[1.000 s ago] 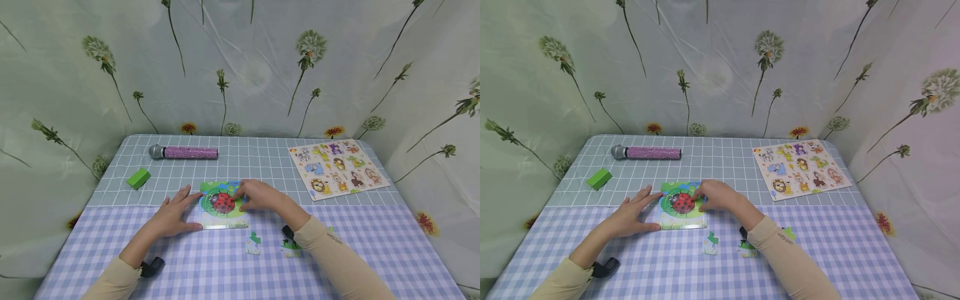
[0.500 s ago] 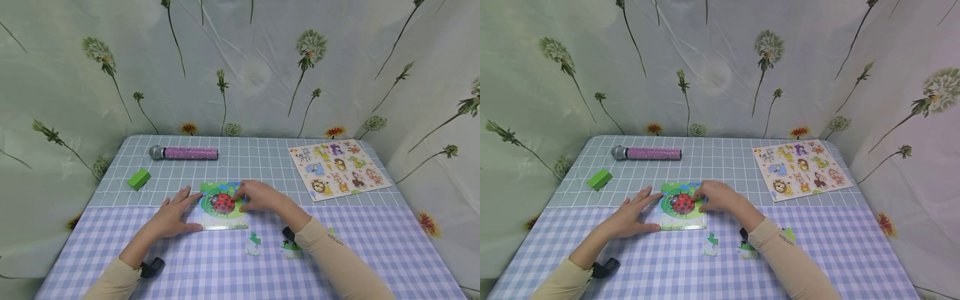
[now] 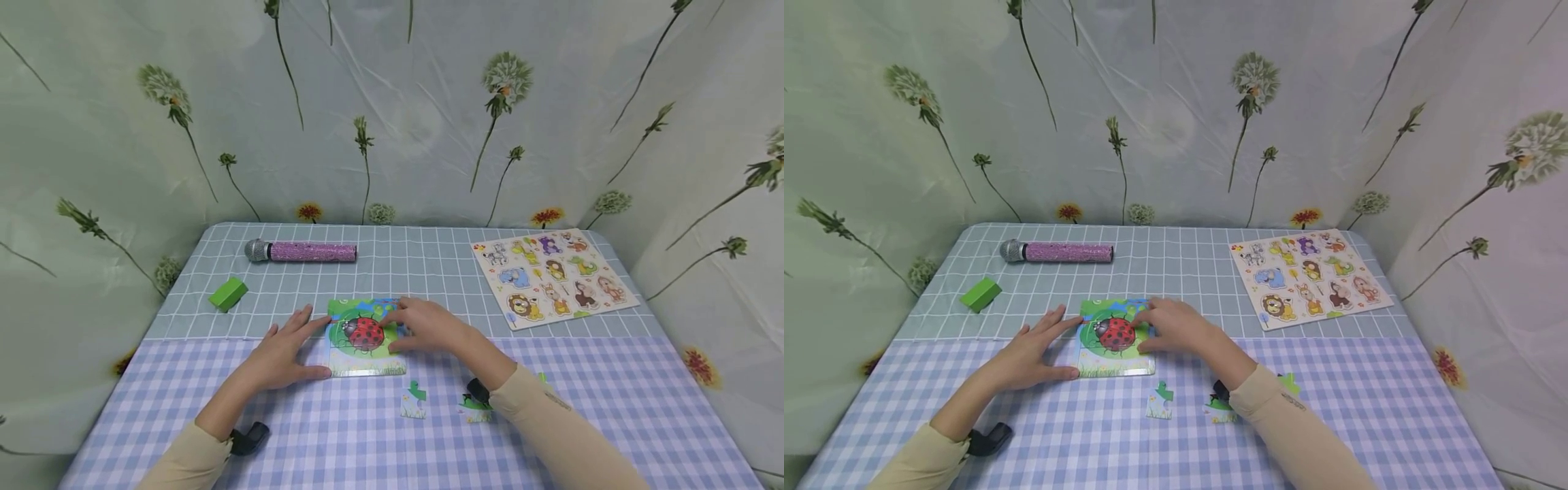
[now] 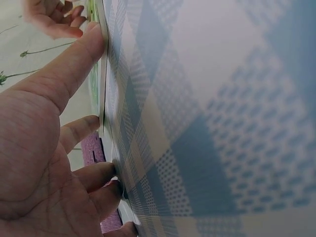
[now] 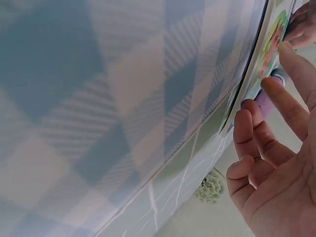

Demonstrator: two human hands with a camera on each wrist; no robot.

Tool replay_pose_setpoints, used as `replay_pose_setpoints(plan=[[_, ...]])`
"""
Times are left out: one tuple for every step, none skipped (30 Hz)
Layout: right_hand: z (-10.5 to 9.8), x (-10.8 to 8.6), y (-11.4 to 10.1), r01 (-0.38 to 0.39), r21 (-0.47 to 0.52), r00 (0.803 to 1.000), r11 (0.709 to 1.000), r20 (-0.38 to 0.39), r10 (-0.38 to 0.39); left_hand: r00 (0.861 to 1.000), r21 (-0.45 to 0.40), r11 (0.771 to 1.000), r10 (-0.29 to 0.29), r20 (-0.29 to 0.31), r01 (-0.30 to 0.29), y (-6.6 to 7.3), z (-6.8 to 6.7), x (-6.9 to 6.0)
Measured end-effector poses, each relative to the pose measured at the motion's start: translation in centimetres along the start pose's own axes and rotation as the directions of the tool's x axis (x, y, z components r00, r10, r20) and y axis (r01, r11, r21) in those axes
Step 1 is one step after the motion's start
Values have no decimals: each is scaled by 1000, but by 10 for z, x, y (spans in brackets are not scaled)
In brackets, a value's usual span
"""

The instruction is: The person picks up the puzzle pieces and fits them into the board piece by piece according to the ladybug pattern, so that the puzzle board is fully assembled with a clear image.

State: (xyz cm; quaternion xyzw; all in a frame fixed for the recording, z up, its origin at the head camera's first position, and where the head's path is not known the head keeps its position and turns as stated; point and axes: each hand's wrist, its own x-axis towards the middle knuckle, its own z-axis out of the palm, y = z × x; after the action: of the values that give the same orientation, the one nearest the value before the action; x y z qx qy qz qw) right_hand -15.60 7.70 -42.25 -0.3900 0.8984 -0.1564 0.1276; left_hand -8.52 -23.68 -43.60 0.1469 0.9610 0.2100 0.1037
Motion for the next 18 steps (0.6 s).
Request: replay_pose_setpoints(plan=[[0, -3, 0, -11, 15, 1000, 1000, -1, 11, 1000, 2, 1000, 0, 1, 0, 0, 0, 0], [0, -7, 0, -22, 35, 1000, 999, -2, 23, 1000, 2, 1000, 1, -1, -1, 0, 1, 0], [0, -11, 1, -33, 57, 999, 998, -4, 34, 1000, 2, 1000, 2, -4, -2, 0, 1, -1], [-1, -15, 1, -43, 84, 999, 996, -5, 43, 1000, 0, 1000, 3, -7, -3, -1, 1, -1], [-1, -19, 2, -51, 114, 999, 992, -8, 52, 1000, 1, 1000, 5, -10, -5, -1, 1, -1], [-1, -24, 3, -63, 139, 998, 988, -9, 65, 1000, 2, 1000, 6, -13, -6, -1, 1, -1], [0, -28, 3, -67, 160, 997, 985, -15, 70, 1000, 3, 1000, 8, -16, -8, -2, 2, -1], [0, -33, 3, -69, 176, 997, 982, -19, 73, 1000, 4, 1000, 9, -19, -9, -2, 2, -1], [0, -37, 3, -72, 192, 997, 979, -22, 78, 1000, 5, 1000, 9, -21, -9, -3, 2, -1], [2, -42, 2, -75, 204, 996, 976, -26, 82, 1000, 6, 1000, 9, -22, -9, -3, 2, -1], [3, -46, 1, -83, 216, 995, 973, -26, 91, 1000, 7, 1000, 9, -22, -9, -3, 2, -1], [4, -50, 0, -92, 225, 995, 970, -26, 101, 1000, 6, 1000, 9, -22, -9, -3, 2, -1], [6, -53, -1, -100, 231, 994, 968, -24, 109, 1000, 6, 1000, 9, -21, -9, -3, 2, -1], [8, -57, -3, -114, 241, 992, 964, -19, 122, 1000, 6, 1000, 9, -21, -9, -3, 2, -1], [10, -60, -5, -129, 252, 990, 959, -16, 137, 1000, 6, 1000, 10, -21, -10, -3, 2, -1], [12, -63, -6, -139, 257, 989, 956, -14, 148, 1000, 6, 1000, 10, -21, -10, -3, 2, -1], [14, -65, -8, -152, 263, 987, 953, -9, 160, 1000, 5, 1000, 11, -21, -10, -3, 2, -2], [15, -68, -10, -159, 266, 986, 951, -9, 167, 1000, 6, 1000, 11, -22, -11, -3, 3, -2]])
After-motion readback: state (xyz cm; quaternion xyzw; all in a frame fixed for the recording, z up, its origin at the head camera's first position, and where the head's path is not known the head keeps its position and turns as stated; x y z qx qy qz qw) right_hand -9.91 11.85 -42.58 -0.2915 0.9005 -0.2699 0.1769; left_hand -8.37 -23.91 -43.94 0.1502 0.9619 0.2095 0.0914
